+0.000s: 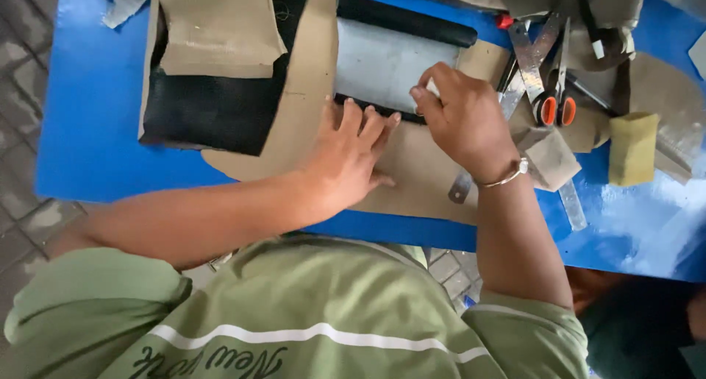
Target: Applying glue to leather edges and folding them to assemble a component
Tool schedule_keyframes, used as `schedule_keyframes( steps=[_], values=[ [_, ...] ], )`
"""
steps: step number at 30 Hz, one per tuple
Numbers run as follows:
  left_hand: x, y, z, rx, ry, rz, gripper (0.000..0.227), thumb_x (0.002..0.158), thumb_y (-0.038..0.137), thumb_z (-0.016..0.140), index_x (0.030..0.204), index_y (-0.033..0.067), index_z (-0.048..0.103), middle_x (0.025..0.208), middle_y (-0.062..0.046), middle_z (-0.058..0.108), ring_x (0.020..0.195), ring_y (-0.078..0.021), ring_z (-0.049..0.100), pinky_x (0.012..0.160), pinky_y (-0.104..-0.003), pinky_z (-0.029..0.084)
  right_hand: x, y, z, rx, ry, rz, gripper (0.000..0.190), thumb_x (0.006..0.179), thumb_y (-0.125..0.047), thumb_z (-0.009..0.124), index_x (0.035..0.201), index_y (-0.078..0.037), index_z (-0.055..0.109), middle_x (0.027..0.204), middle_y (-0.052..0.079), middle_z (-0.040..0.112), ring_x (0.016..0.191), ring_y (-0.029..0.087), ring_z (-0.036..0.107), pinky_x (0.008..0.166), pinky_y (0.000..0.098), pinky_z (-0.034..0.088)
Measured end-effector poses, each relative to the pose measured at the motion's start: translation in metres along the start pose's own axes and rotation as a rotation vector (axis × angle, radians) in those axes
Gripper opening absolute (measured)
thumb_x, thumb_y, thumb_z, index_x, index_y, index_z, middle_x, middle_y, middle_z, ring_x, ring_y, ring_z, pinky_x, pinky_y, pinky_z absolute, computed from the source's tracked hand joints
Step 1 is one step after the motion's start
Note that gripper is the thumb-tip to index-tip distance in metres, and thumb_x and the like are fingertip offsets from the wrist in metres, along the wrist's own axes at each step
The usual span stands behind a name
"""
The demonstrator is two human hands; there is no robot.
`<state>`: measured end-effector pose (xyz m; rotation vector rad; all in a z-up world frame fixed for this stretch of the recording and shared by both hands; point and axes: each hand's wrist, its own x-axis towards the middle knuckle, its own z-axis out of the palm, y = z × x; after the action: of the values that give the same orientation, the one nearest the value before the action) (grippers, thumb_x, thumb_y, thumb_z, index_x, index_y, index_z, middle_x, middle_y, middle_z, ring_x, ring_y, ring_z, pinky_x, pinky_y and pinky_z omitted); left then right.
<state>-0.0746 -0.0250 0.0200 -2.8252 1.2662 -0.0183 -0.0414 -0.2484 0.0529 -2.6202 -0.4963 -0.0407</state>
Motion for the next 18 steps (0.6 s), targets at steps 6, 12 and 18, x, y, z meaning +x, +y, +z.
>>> schedule_keyframes(
  steps=[6, 12, 18],
  values=[
    [-0.001, 0.008, 0.027, 0.089, 0.088, -0.092, 0.101, 0.085, 0.086, 0.051, 0.16, 0.019, 0.041, 0.143, -0.013, 0.051, 0.13, -0.045, 0.047, 0.111, -0.067, 0.037, 0.008, -0.013, 0.003, 0.047, 0.003, -0.008, 0.015, 0.108, -0.019, 0.059, 0.103, -0.006, 0.063, 0.068, 0.007, 0.063, 0.059, 0.026, 0.057, 0.056, 0.041, 0.04],
    [-0.001, 0.007, 0.028, 0.124, 0.181, -0.087, 0.104, 0.081, 0.088, 0.057, 0.158, 0.0188, 0.048, 0.132, -0.012, 0.052, 0.119, -0.0412, 0.047, 0.107, -0.065, 0.043, 0.003, -0.01, 0.0, -0.039, 0.047, -0.026, 0.017, 0.107, -0.016, 0.058, 0.096, -0.005, 0.06, 0.069, 0.002, 0.066, 0.064, 0.025, 0.06, 0.056, 0.0423, 0.043],
    [0.004, 0.005, 0.031, 0.149, 0.224, -0.106, 0.113, 0.075, 0.093, 0.062, 0.152, 0.0111, 0.055, 0.122, -0.006, 0.051, 0.106, -0.0334, 0.047, 0.104, -0.061, 0.046, -0.001, 0.002, 0.003, -0.082, 0.043, 0.018, 0.016, 0.107, -0.018, 0.062, 0.099, -0.005, 0.06, 0.067, 0.008, 0.064, 0.06, 0.031, 0.06, 0.054, 0.0449, 0.041]
  ],
)
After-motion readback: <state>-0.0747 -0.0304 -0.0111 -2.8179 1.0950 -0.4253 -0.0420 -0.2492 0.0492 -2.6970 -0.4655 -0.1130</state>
